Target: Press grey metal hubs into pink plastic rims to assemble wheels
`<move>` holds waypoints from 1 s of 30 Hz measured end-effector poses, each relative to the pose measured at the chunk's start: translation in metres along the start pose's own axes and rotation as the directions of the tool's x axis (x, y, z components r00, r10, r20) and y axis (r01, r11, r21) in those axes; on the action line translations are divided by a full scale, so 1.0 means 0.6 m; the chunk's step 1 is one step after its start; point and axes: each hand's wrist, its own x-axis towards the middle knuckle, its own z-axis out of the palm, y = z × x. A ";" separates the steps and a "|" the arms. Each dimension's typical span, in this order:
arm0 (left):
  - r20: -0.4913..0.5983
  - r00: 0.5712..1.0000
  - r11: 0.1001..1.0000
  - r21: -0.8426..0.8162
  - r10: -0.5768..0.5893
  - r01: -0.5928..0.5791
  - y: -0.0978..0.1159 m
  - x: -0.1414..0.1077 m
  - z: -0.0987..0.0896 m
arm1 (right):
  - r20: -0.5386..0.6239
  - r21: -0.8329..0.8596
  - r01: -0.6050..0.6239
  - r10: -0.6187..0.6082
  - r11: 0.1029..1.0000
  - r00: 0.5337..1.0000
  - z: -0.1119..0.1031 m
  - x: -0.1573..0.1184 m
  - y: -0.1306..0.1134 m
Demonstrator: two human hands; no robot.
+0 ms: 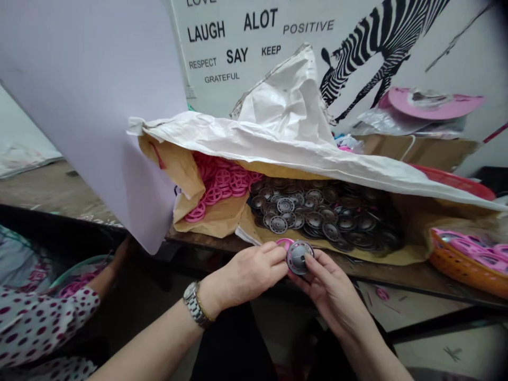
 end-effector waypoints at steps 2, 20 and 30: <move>-0.071 0.996 0.998 -0.048 -0.052 0.048 0.002 -0.006 0.014 | -0.043 0.020 0.006 -0.005 1.000 0.999 -0.003 -0.003 0.007; 0.373 0.591 -0.239 -0.925 -0.716 0.294 0.075 -0.004 0.079 | -0.109 -0.162 0.138 -0.156 0.977 0.982 -0.033 -0.009 0.030; 0.360 0.632 -0.205 -0.929 -0.686 0.307 0.097 0.001 0.091 | 0.068 -0.642 0.343 -0.395 0.686 0.916 -0.062 -0.008 0.061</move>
